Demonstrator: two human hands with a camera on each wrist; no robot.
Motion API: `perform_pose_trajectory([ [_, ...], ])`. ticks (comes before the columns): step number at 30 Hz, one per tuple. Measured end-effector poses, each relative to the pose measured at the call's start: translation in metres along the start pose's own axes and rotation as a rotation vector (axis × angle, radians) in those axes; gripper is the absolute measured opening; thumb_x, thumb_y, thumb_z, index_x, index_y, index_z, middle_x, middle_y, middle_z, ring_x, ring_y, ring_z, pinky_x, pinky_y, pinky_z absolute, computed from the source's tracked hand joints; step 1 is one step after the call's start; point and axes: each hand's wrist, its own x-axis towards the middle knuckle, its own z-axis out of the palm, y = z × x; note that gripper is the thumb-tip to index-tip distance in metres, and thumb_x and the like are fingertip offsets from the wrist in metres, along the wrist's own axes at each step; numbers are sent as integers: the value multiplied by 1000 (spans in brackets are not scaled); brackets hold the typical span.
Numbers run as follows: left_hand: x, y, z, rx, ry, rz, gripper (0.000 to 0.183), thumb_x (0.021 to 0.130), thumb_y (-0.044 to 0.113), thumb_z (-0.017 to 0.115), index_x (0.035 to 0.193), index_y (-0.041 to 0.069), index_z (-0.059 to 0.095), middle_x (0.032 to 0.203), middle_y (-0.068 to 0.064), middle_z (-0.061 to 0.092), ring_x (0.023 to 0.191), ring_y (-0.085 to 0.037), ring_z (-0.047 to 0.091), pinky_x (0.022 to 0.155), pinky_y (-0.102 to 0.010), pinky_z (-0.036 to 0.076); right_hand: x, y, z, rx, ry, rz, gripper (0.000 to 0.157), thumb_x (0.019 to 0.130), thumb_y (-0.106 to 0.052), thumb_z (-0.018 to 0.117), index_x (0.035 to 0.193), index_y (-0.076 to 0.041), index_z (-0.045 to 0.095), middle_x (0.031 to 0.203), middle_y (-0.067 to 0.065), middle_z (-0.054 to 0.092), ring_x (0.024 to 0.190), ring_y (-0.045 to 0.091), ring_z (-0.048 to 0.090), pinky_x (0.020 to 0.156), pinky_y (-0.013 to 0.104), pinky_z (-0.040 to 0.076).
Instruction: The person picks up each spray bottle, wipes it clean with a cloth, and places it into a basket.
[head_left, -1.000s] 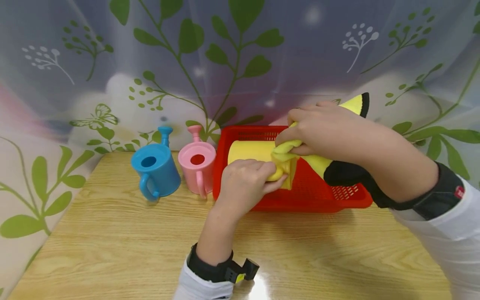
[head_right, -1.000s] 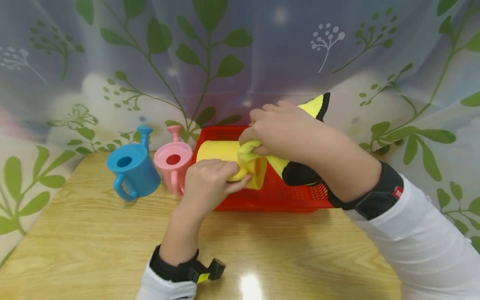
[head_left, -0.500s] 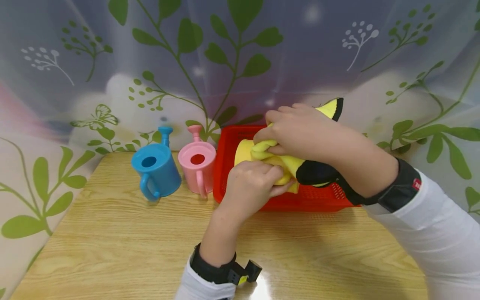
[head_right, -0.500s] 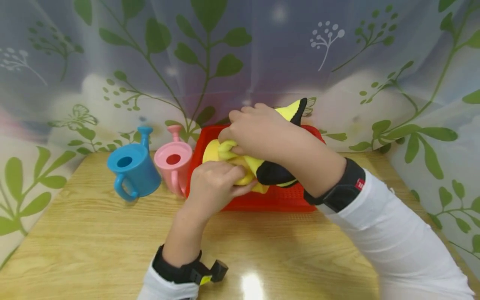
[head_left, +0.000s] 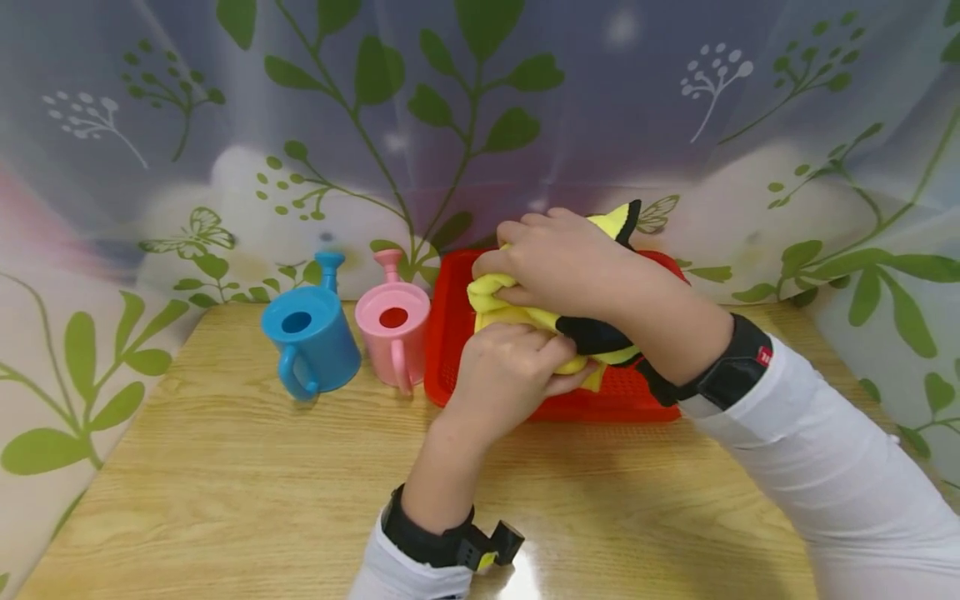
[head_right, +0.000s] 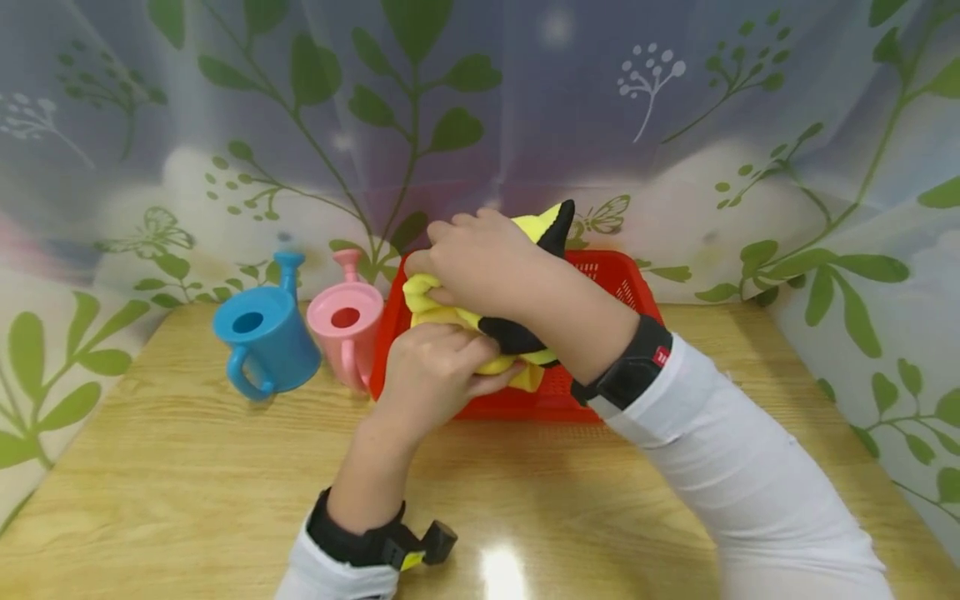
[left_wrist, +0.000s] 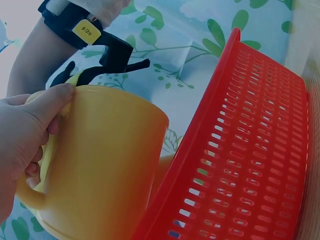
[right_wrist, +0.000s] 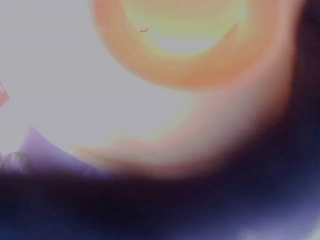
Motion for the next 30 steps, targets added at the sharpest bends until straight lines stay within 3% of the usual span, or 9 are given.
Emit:
perform_pose_trajectory([
  [11, -3, -1, -1, -64, -29, -16, 29, 87, 39, 58, 67, 19, 54, 53, 8, 46, 51, -6, 39, 48, -17, 30, 8, 0, 7, 13, -8, 60, 24, 89, -32, 54, 110, -20, 58, 85, 4, 54, 76, 24, 49, 71, 36, 42],
  [30, -2, -4, -1, -104, -41, -50, 31, 85, 41, 60, 64, 19, 53, 52, 9, 46, 51, -5, 41, 46, -15, 28, -2, 6, 6, 36, -112, 89, 26, 88, -37, 55, 113, -30, 59, 87, 2, 54, 77, 21, 51, 68, 37, 42],
])
